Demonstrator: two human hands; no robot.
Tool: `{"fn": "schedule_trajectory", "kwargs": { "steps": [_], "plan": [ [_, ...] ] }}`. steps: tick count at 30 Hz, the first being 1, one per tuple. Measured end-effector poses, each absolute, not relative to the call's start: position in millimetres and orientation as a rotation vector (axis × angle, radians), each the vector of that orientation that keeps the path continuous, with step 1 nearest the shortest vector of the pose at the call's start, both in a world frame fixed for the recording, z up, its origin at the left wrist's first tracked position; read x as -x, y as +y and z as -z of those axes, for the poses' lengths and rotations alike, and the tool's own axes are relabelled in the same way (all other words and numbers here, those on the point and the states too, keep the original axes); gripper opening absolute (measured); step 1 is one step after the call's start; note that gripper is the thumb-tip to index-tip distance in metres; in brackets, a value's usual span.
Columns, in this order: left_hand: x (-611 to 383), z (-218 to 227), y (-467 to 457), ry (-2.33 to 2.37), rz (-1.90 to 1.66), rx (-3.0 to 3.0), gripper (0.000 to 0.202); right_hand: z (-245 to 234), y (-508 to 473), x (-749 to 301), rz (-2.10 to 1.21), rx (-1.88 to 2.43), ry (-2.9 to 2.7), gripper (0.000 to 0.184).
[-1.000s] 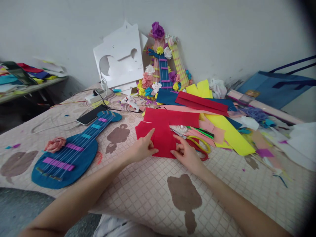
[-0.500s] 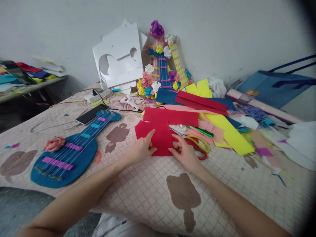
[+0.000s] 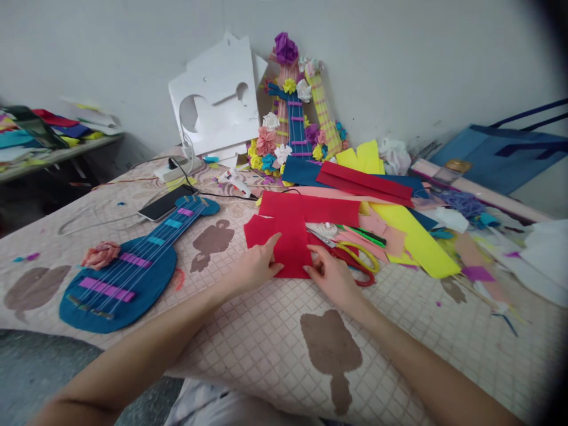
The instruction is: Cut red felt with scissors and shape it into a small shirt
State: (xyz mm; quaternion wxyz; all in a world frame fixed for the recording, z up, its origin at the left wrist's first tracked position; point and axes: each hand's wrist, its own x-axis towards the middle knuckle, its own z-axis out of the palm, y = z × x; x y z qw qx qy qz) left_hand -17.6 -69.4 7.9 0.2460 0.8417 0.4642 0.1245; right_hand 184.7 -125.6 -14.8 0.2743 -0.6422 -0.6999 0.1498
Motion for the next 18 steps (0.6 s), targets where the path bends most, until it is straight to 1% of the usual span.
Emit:
{"fn": "schedule_trajectory", "kwargs": {
  "steps": [13,18],
  "plan": [
    [16.5,-5.5,-68.7,1.300,-0.298,-2.326,0.063,18.5,-126.1,-184.9,-0.292,1.729,-1.947,0.039],
    [16.4,-5.9,-69.0,1.305,-0.309,-2.315,0.062,18.4,-125.8,-185.0,-0.319,1.742,-1.934,0.039]
  ]
}}
